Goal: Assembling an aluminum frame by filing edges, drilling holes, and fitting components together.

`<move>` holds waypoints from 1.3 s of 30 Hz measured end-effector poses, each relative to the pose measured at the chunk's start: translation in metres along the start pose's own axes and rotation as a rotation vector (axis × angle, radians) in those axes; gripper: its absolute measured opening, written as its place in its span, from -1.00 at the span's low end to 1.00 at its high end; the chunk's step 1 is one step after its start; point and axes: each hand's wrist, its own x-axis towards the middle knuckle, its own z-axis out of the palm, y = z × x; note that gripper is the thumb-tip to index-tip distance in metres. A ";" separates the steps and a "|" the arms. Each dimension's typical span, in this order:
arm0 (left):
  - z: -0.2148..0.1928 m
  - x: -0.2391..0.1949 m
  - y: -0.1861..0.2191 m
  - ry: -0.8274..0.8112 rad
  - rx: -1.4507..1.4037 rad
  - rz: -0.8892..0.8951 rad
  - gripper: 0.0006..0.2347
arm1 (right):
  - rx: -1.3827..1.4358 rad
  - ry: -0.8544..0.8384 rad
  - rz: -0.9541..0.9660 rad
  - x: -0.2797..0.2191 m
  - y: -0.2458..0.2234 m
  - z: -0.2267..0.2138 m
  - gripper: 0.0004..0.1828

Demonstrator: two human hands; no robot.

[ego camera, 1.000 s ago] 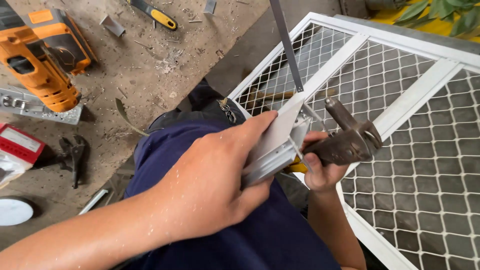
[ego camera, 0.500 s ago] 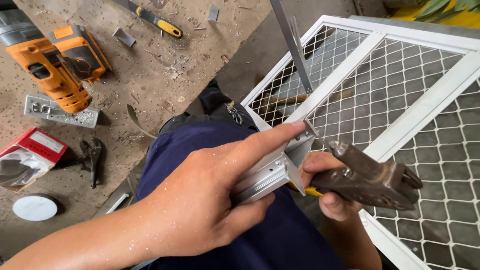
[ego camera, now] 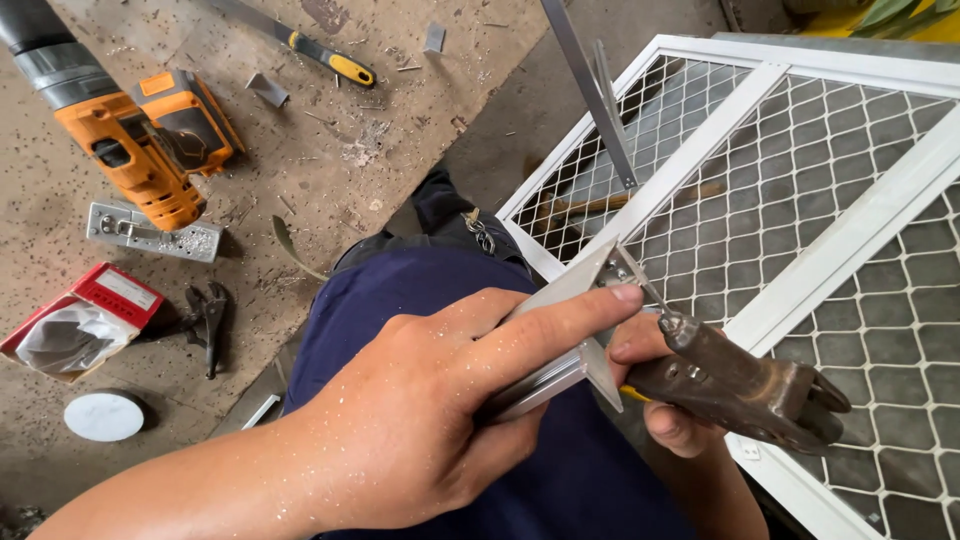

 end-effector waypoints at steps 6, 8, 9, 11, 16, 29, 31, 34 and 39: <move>0.004 -0.001 -0.002 0.016 -0.001 -0.002 -0.36 | 0.072 0.048 0.022 -0.027 0.018 -0.006 -0.50; 0.004 -0.001 -0.001 0.028 0.001 0.006 -0.41 | 0.076 0.023 0.027 -0.024 0.017 -0.007 -0.51; 0.004 0.000 0.000 0.039 0.004 0.014 -0.45 | 0.081 0.001 0.032 -0.022 0.017 -0.008 -0.51; 0.004 0.000 0.001 0.044 0.007 0.024 -0.44 | 0.050 0.007 0.031 -0.019 0.014 -0.007 -0.51; 0.006 -0.001 -0.002 0.043 0.020 0.040 -0.38 | 0.108 0.018 0.015 -0.006 0.007 0.003 -0.53; -0.001 0.026 -0.064 0.121 0.185 -0.265 -0.41 | 0.045 0.221 0.123 -0.020 0.033 -0.009 -0.55; -0.005 0.043 -0.110 0.129 0.246 -0.378 -0.49 | 0.079 0.263 0.208 -0.021 0.052 -0.017 -0.52; -0.008 0.065 -0.194 0.205 0.303 -0.472 -0.50 | -0.235 0.214 0.308 -0.007 0.080 -0.024 -0.56; 0.000 0.092 -0.300 0.318 0.394 -0.632 -0.56 | -0.527 0.290 0.660 -0.002 0.103 -0.011 -0.78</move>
